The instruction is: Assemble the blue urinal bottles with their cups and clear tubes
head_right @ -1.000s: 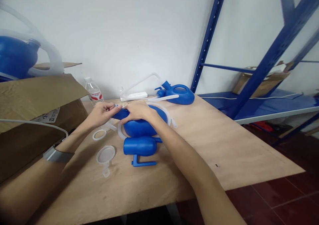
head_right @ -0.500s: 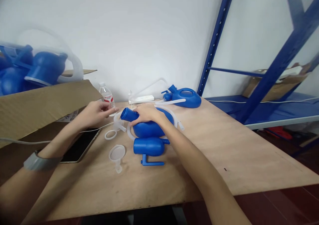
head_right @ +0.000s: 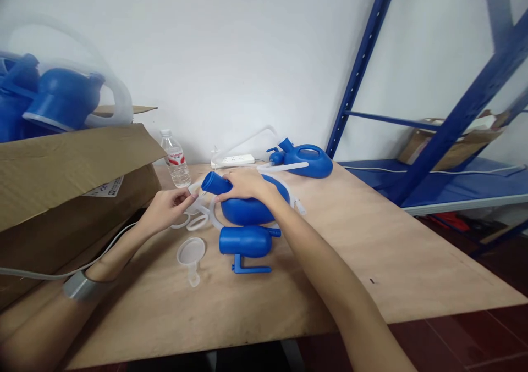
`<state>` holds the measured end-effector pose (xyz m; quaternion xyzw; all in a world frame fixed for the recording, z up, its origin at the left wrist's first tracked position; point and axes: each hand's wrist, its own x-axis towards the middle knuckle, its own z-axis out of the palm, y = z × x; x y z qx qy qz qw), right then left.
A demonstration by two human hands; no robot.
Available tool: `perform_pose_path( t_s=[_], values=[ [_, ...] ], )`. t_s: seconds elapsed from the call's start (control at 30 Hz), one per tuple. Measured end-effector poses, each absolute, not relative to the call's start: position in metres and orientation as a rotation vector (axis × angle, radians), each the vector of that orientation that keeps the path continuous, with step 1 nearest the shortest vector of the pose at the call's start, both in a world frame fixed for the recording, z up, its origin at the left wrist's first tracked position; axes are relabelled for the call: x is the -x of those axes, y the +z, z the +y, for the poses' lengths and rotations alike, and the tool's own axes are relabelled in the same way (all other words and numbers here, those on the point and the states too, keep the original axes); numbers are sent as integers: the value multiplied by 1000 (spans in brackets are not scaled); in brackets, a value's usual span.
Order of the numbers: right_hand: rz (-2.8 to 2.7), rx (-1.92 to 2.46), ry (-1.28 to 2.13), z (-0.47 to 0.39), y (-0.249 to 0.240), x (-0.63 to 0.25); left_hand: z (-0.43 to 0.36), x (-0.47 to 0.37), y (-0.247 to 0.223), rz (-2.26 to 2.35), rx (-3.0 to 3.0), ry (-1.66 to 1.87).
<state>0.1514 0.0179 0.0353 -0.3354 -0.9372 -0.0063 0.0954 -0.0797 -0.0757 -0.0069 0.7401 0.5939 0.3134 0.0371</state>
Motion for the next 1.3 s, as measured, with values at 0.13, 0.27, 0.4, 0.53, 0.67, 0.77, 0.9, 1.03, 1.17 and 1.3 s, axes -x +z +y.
perform_pose_path(
  t_s=[0.13, 0.27, 0.4, 0.53, 0.67, 0.77, 0.9, 1.03, 1.17, 1.3],
  values=[
    [-2775, 990, 16, 16, 37, -154, -80, 80, -13, 1652, -2369, 809],
    [-2743, 928, 8, 16, 34, -155, -86, 78, -15, 1525, -2524, 517],
    [-2745, 928, -83, 19, 29, -154, -88, 80, -17, 1315, -2582, 252],
    [-2748, 930, -133, 23, 25, -154, -83, 82, -19, 1294, -2514, 211],
    [-2734, 908, -157, 25, 23, -155, -80, 84, -18, 1361, -2469, 203],
    [-2730, 917, -147, 25, 22, -155, -79, 87, -20, 1361, -2400, 228],
    [-2724, 931, -136, 25, 23, -154, -77, 92, -23, 1372, -2337, 236],
    [-2727, 946, -127, 24, 23, -154, -75, 92, -20, 1356, -2414, 393],
    [-2713, 935, -144, 23, 23, -153, -79, 88, -7, 1447, -2262, 832],
    [-2690, 925, -161, 20, 23, -152, -85, 85, 4, 1604, -1853, 1379]
  ],
)
